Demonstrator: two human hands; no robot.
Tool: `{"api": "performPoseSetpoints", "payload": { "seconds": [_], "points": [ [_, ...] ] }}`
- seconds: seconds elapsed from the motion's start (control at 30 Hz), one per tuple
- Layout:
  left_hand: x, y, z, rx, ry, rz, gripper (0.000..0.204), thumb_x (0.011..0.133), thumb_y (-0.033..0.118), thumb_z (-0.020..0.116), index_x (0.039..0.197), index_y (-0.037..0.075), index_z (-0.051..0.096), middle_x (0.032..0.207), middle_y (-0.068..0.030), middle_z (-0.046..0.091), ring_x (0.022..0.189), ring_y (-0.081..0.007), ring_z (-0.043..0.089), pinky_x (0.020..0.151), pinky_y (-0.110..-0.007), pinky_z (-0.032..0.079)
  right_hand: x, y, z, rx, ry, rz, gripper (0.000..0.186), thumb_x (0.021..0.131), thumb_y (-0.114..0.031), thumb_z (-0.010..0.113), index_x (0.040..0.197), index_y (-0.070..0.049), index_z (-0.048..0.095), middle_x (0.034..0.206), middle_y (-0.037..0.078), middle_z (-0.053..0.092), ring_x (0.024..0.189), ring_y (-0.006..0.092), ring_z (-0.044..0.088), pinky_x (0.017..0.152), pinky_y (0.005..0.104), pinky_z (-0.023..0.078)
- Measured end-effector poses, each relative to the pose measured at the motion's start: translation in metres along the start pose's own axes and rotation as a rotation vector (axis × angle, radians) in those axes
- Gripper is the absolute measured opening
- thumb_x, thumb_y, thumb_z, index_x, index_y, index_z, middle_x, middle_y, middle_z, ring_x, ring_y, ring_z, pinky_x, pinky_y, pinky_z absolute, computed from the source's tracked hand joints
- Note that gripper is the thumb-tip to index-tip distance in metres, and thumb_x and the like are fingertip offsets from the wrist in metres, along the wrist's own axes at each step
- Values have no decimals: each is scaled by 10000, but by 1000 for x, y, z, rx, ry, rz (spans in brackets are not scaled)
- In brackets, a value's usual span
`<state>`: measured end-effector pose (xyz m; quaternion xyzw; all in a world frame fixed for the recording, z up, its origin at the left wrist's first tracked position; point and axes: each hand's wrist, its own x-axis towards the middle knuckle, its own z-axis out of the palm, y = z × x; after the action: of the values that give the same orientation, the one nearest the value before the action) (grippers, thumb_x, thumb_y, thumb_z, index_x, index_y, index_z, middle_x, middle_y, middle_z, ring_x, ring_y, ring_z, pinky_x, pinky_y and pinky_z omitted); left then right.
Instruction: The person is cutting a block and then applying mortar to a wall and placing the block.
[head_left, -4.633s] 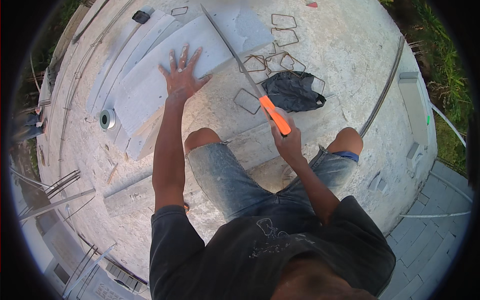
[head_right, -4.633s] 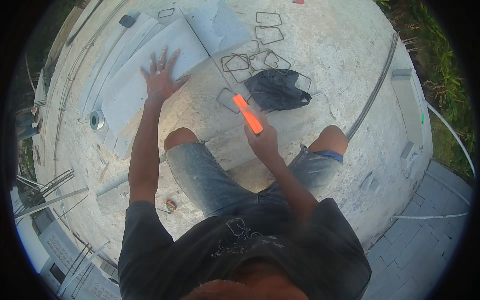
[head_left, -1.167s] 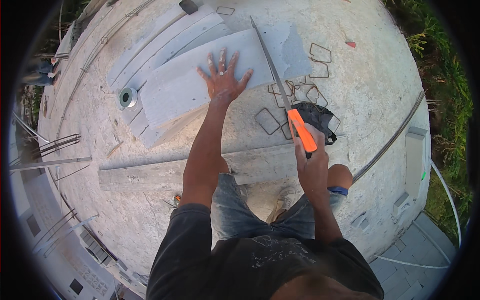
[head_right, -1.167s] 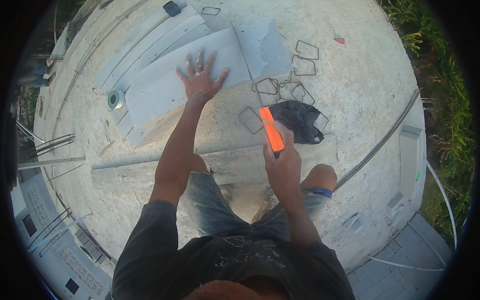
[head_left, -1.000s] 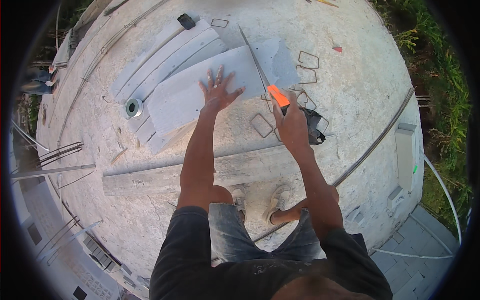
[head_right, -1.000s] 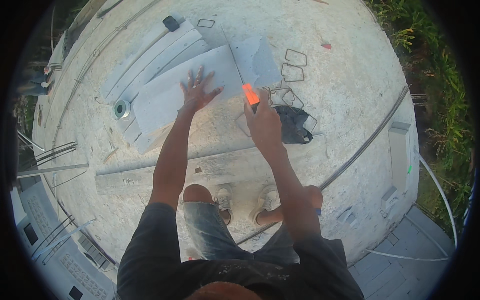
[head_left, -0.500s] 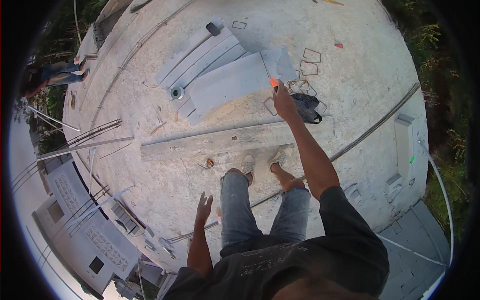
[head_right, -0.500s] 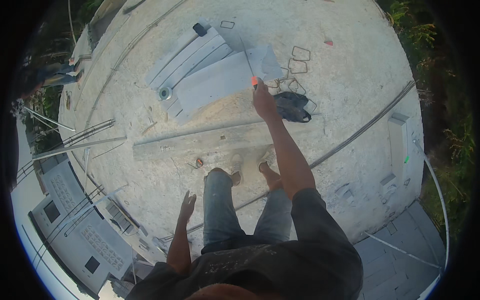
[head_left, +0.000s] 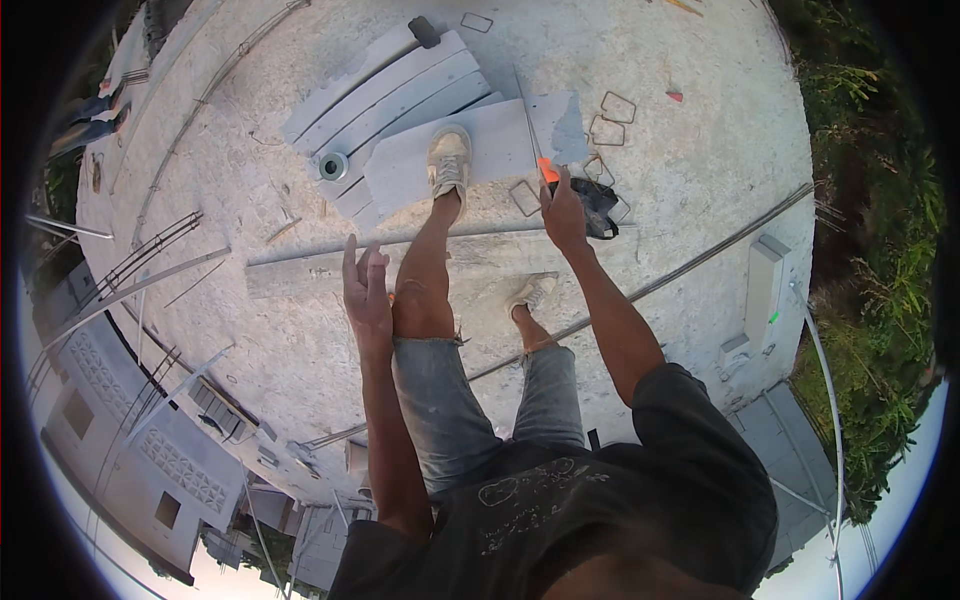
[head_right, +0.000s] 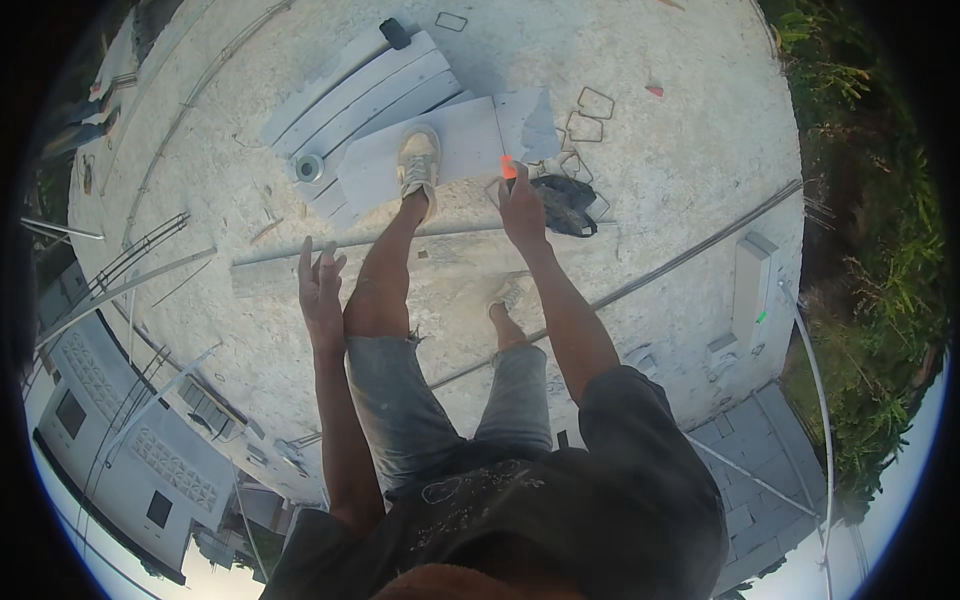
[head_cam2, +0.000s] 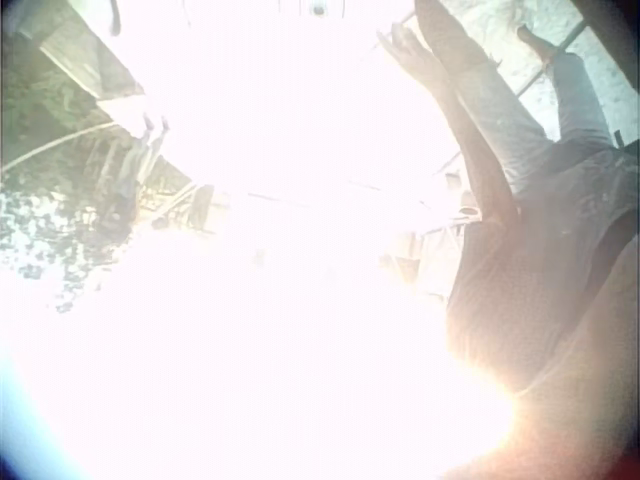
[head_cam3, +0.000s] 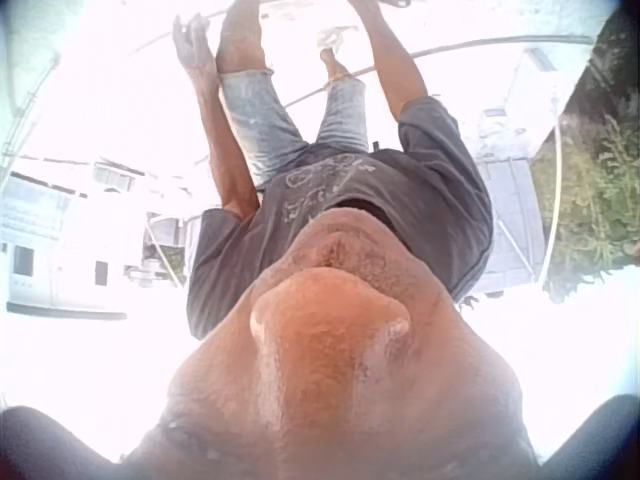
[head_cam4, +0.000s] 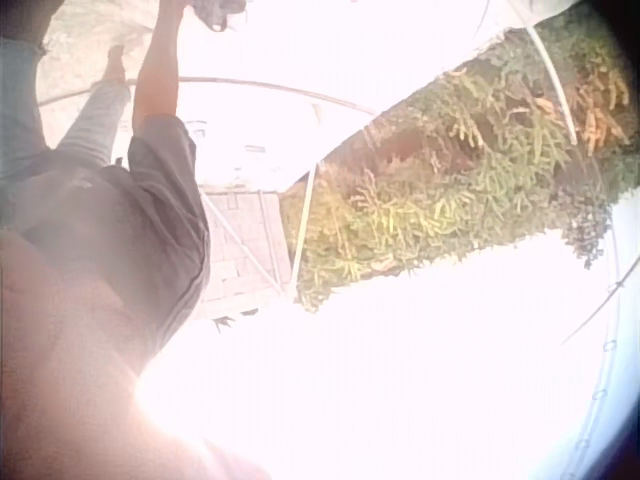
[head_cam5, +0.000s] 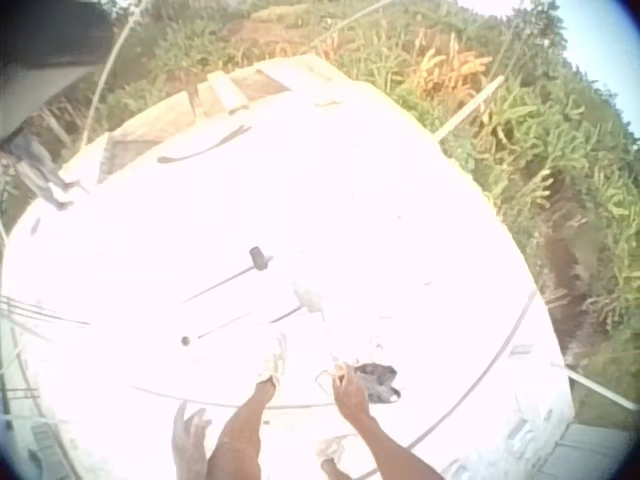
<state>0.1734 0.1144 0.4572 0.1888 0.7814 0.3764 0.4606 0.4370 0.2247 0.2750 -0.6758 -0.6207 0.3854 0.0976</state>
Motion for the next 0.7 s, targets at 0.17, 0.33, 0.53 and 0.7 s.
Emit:
{"api": "performPoseSetpoints", "payload": {
  "seconds": [0.17, 0.33, 0.53, 0.7],
  "points": [
    [79, 92, 93, -60, -246, 245, 661, 974, 352, 582, 1499, 37, 332, 1384, -223, 522, 1295, -299, 500, 1056, -419, 415, -48, -38, -52, -6, -105, 183, 371, 976, -277, 557, 1309, -165, 438, 993, 228, 677, 847, 454, 657, 739, 554, 500],
    [97, 64, 165, 144, -390, 219, 632, 973, 295, 583, 1504, 67, 327, 1400, -209, 516, 1287, -328, 513, 1060, -439, 413, 67, -27, -16, -77, 7, 99, 347, 978, -281, 556, 1267, -123, 445, 814, 249, 672, 808, 458, 661, 678, 547, 517],
    [80, 64, 149, 478, -482, 292, 638, 952, 269, 596, 1511, 123, 324, 1366, -192, 563, 1320, -373, 487, 1051, -484, 418, 7, -16, -22, 35, 92, -61, 342, 983, -252, 554, 1280, -122, 446, 1103, 210, 669, 834, 437, 674, 688, 501, 542],
    [89, 96, 157, 375, -398, 347, 608, 950, 271, 601, 1489, 114, 367, 1362, -189, 567, 1290, -376, 515, 1054, -478, 414, 41, -23, -50, 21, -61, 113, 357, 973, -277, 573, 1270, -112, 462, 1060, 226, 672, 886, 433, 669, 710, 496, 540]
  ]
}}
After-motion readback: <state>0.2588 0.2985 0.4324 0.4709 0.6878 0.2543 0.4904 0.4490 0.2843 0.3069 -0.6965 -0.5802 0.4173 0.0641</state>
